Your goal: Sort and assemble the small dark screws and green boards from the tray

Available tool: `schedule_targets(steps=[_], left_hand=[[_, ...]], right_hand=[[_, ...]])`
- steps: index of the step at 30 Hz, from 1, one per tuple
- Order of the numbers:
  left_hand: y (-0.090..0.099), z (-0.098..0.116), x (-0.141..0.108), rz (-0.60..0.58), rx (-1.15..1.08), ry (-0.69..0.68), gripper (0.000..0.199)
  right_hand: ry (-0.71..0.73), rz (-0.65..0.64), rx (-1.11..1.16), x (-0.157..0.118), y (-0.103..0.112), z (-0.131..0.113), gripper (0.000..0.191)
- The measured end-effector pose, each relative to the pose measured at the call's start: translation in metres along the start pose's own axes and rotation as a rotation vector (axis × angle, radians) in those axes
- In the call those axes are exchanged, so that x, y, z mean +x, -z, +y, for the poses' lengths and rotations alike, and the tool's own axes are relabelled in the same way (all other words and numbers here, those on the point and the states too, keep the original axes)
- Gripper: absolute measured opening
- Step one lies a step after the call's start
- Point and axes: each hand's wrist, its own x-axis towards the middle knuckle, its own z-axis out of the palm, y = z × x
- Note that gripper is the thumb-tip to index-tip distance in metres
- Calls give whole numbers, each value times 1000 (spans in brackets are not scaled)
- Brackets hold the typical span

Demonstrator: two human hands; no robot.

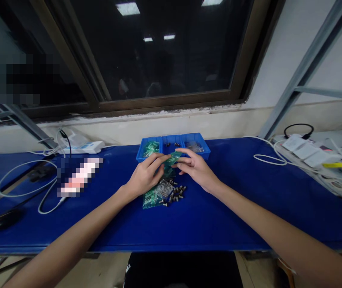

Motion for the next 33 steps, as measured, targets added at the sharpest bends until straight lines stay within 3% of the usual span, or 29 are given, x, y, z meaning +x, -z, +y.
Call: schedule_targets(steps=[8,13,18,29,33], left_hand=[[-2,-2,-2,4,-17,15,48],[0,1,-1,-40,-28,53,54],[1,2,0,-75,34,34,45],[-5,0,-3,42,74,6,28],[-5,2,-4,79,31,91,42]], right_hand=[[25,97,-190,3,4,3,18],[81,115,-295,5,5,0,21],[107,65,-255,2,3,-6,22],[107,-44,-81,-1,2,-13,15],[99,-33,-107,0,3,-9,20]])
